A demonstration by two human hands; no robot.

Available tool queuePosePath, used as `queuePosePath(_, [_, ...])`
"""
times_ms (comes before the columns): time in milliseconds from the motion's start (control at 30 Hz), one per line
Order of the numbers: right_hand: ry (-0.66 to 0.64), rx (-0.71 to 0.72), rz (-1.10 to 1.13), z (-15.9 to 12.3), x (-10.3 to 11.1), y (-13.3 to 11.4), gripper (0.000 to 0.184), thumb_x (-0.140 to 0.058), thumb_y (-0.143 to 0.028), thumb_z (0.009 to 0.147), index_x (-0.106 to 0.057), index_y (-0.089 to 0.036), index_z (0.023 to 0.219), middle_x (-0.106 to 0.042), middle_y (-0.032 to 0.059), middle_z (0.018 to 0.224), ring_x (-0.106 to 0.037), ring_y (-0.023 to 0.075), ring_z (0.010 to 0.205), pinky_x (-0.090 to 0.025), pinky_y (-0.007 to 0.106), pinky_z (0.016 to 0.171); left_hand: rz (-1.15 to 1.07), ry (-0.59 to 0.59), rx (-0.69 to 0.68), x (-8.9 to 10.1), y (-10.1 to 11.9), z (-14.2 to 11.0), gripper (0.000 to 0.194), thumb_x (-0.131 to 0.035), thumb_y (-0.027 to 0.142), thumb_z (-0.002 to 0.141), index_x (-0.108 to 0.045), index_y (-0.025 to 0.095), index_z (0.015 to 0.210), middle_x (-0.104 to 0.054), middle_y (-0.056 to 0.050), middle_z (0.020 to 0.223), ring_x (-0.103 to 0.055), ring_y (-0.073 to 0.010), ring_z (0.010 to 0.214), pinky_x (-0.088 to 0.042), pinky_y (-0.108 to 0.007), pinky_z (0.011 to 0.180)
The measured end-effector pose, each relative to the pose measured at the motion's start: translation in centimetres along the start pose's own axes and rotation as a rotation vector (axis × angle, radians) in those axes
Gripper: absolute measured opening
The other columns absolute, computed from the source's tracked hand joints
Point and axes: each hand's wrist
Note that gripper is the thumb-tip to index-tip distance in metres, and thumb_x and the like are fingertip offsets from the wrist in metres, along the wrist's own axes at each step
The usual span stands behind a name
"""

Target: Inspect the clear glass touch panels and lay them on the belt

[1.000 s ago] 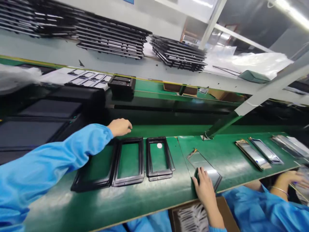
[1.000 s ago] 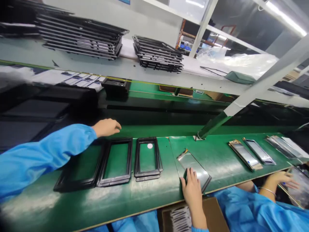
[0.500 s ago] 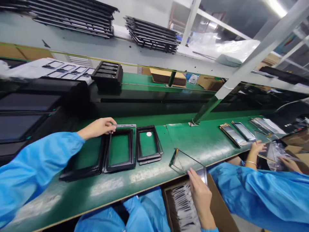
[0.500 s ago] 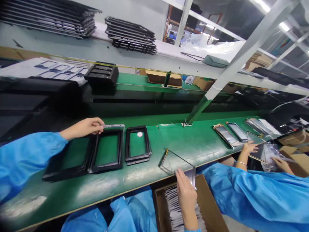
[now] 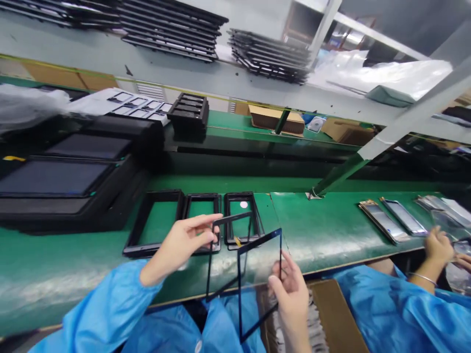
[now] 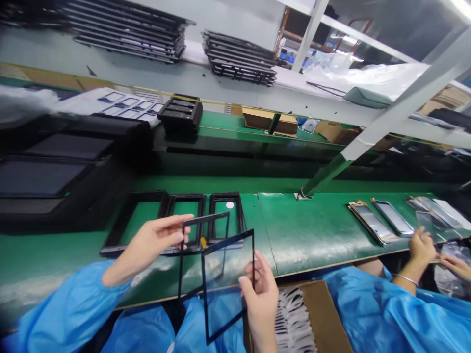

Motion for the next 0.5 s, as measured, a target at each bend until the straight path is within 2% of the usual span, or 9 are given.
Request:
queuePosePath(67, [-0.016,-0.013,0.022,-0.5,-1.7,0.6,0.060,-0.087,-0.037,0.083,-0.067,-0.024,0.138,-0.067,0.0005,0.089,-0.060,0.0137,0.066,-0.050,0.021,0.049,-0.018,-0.001,-0.033,-0.5,-0.7,-0.5,0.042,-0.090,0.033,0.076,-0.085,0.028,0.117,-0.077,-0.004,0.089,-0.073,-0.0170,0.073,-0.064,-0.027,0.068])
queuePosePath(167, [-0.027,-0.033,0.013,-0.5,-2.9,0.7,0.062,-0.089,-0.038,0.081,-0.068,-0.021,0.137,-0.068,0.0019,0.089,-0.061,0.0144,0.067,-0.053,0.022,0.051,0.010,0.006,-0.102,-0.5,-1.3,-0.8,0.035,-0.088,0.031,0.080,-0.086,0.030,0.115,-0.075,-0.004,0.089,-0.071,-0.0169,0.076,-0.063,-0.024,0.067])
queuePosePath(267, [-0.032,-0.045,0.005,-0.2,-3.2,0.5,0.062,-0.090,-0.036,0.079,-0.069,-0.021,0.135,-0.069,0.0025,0.089,-0.063,0.0152,0.068,-0.053,0.022,0.051,0.028,-0.008,-0.119,-0.3,-1.6,-0.8,0.033,-0.087,0.033,0.081,-0.087,0.029,0.114,-0.072,-0.004,0.088,-0.069,-0.0177,0.076,-0.063,-0.026,0.065])
queuePosePath(400, [-0.014,-0.014,-0.012,0.0,-2.9,0.8,0.060,-0.088,-0.033,0.081,-0.068,-0.022,0.137,-0.070,0.0020,0.090,-0.065,0.0157,0.071,-0.056,0.023,0.056,-0.009,-0.016,-0.108,-0.1,-1.9,-0.9,0.036,-0.088,0.037,0.081,-0.086,0.027,0.116,-0.071,-0.006,0.092,-0.069,-0.0196,0.078,-0.066,-0.032,0.068])
queuePosePath(500, [-0.039,-0.029,-0.028,-0.1,-2.7,1.1,0.062,-0.088,-0.033,0.083,-0.066,-0.022,0.140,-0.069,0.0028,0.092,-0.065,0.0161,0.073,-0.055,0.023,0.055,-0.012,-0.025,-0.111,-0.2,-2.0,-1.1,0.034,-0.088,0.036,0.081,-0.087,0.028,0.114,-0.069,-0.006,0.090,-0.068,-0.0194,0.078,-0.066,-0.032,0.069])
Point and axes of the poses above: each hand's wrist, its own z-axis towards the middle knuckle, its own x-axis out of the back of the hand, y = z × x
